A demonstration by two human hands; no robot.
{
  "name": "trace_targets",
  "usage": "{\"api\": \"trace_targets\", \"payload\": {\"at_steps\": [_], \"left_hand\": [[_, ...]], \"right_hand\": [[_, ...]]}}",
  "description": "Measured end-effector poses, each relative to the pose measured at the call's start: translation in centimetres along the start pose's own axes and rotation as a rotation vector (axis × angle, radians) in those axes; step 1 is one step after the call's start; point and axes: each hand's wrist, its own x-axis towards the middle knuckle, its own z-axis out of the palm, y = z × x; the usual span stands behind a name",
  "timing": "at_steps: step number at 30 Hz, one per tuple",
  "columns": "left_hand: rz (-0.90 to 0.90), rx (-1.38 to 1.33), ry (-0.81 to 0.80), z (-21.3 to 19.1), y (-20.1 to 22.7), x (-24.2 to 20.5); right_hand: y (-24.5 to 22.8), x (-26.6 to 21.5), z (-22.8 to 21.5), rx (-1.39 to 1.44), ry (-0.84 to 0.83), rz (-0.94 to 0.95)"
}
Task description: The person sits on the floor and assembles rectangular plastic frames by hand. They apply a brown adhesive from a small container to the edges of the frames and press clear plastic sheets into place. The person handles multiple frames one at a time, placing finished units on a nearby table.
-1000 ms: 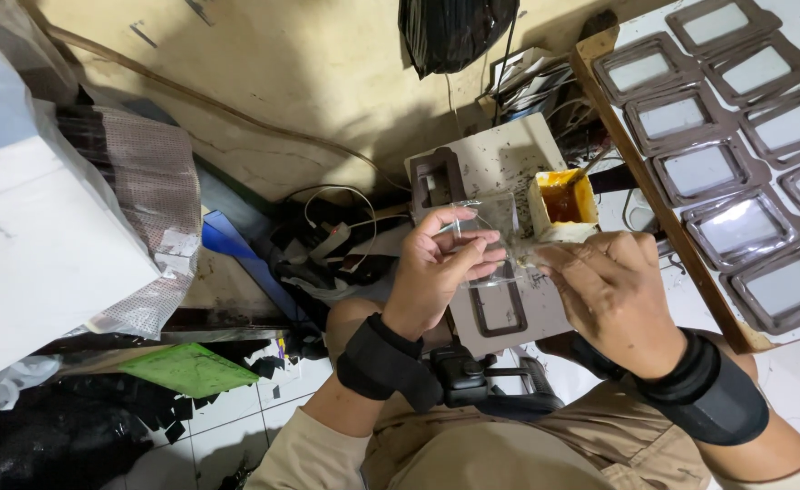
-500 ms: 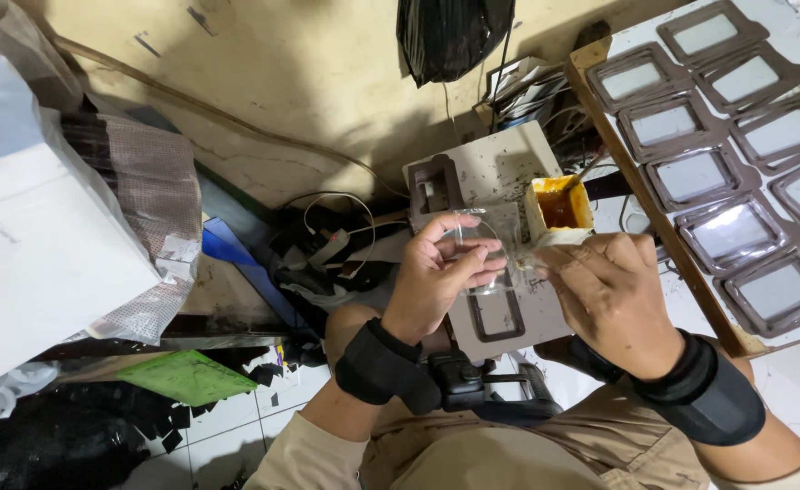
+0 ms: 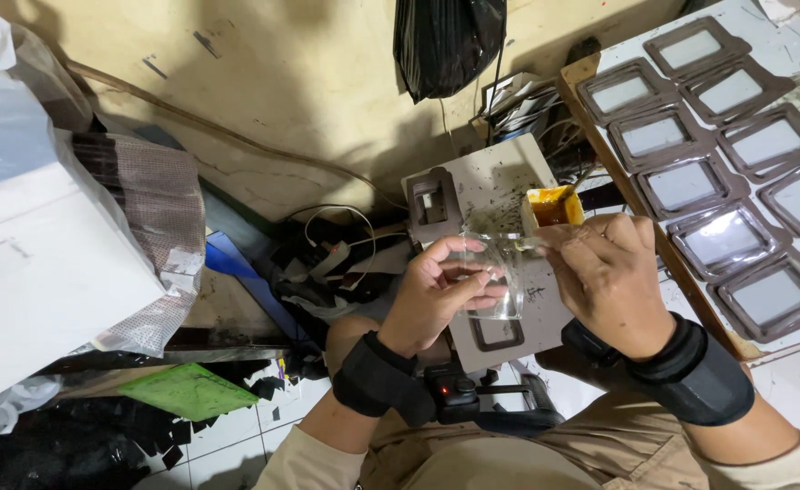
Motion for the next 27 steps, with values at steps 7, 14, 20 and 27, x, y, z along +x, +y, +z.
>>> {"api": "trace_targets", "payload": {"at_steps": [7,14,20,27], "left_hand": [[-0.023,0.013,-0.007,0.2,0.6,-0.6],[-0.044,0.051,0.0,-1.3,-0.3,-0.7],[0.066,0.065,0.01,-3.4,-3.8,-0.2],[0.044,0.067,0.079,-5.0,-5.8,0.3]], "right_hand": [[1.0,-0.7,0.8,0.003,-0.002,0.026],[3.1,-2.1,-0.1,0.141,-0.063,0.144],[4.4,-4.7,0.5,0.174,-0.184,0.295],[7.2,-10.4,4.3,0.166,-0.319,0.463]]}}
